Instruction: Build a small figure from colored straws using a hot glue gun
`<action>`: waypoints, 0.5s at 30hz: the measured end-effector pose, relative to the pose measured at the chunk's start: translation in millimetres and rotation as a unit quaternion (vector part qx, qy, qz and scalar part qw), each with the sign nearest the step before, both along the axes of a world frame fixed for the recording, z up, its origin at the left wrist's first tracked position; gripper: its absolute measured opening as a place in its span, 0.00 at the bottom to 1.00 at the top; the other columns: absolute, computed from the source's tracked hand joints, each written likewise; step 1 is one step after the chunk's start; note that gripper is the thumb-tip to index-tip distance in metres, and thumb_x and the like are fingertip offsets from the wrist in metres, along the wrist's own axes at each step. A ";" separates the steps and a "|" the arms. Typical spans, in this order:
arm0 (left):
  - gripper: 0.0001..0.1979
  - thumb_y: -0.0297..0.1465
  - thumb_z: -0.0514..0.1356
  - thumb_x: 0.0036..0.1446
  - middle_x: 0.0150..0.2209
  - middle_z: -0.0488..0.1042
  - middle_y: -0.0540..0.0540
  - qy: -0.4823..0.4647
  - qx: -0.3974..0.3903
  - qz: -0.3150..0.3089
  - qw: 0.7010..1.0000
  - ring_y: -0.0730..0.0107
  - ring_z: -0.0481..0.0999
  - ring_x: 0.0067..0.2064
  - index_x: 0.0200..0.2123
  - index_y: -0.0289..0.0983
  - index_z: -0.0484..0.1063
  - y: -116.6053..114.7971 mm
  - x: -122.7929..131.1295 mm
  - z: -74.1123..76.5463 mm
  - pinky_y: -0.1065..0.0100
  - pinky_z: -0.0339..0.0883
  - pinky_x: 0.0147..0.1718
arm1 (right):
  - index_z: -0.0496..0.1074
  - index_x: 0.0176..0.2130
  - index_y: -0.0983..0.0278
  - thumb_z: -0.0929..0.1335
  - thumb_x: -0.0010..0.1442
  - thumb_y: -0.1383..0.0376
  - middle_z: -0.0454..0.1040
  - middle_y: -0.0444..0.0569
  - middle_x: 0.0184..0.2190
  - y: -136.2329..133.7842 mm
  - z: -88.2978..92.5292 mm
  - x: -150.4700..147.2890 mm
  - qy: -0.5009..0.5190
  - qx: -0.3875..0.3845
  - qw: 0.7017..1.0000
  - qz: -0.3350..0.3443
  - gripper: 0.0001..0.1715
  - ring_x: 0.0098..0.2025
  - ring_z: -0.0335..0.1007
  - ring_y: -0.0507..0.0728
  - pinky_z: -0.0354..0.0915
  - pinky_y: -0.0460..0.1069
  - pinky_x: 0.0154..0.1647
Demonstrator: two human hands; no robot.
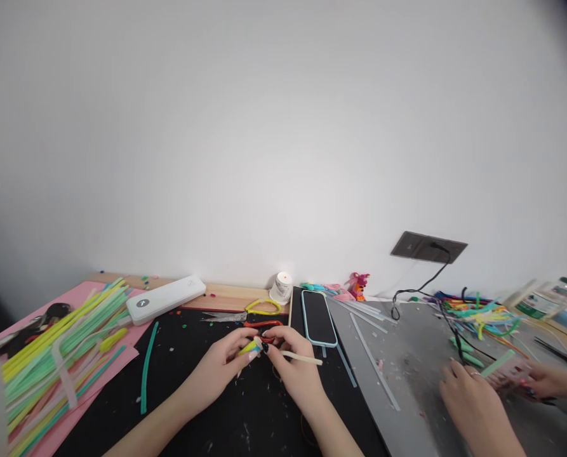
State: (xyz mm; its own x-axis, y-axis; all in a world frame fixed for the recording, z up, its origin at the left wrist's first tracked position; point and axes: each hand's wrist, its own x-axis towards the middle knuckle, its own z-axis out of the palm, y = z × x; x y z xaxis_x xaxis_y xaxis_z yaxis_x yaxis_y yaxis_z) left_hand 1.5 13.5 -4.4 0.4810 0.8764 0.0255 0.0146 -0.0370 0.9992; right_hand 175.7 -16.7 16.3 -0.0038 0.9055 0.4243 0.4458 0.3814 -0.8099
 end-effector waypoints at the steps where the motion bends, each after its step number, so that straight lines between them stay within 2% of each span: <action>1: 0.20 0.41 0.61 0.54 0.37 0.78 0.45 -0.009 -0.008 0.006 1.000 0.67 0.72 0.33 0.48 0.38 0.69 0.6 0.2 -0.2 0.70 0.62 0.28 | 0.77 0.37 0.63 0.67 0.53 0.72 0.77 0.49 0.33 0.0 -1.1 0.3 -0.008 0.001 1.000 -0.007 0.12 0.32 0.70 0.55 0.65 0.47 0.32; 4: 0.21 0.44 0.62 0.51 0.38 0.77 0.44 -0.021 -0.019 0.026 0.999 0.69 0.69 0.30 0.44 0.37 0.70 1.9 0.6 2.0 0.71 0.60 0.26 | 0.77 0.39 0.63 0.67 0.54 0.71 0.79 0.50 0.34 -0.7 -2.3 0.2 -0.031 0.013 0.999 -0.010 0.12 0.34 0.73 0.57 0.67 0.50 0.37; 8: 0.23 0.47 0.63 0.49 0.37 0.78 0.44 -0.020 -0.014 0.052 0.998 0.69 0.69 0.29 0.42 0.37 0.72 3.1 0.3 6.9 0.70 0.59 0.25 | 0.79 0.39 0.61 0.63 0.63 0.68 0.81 0.51 0.38 -2.6 -0.1 -1.7 -0.044 0.036 0.998 0.025 0.15 0.41 0.75 0.58 0.68 0.52 0.45; 15: 0.22 0.46 0.63 0.49 0.35 0.79 0.45 -0.035 -0.016 0.081 0.996 0.72 0.65 0.25 0.42 0.36 0.72 3.7 0.7 6.1 0.69 0.59 0.24 | 0.79 0.43 0.59 0.61 0.66 0.68 0.80 0.52 0.42 -7.0 1.2 -5.5 -0.057 0.031 0.997 0.050 0.18 0.45 0.74 0.58 0.67 0.51 0.49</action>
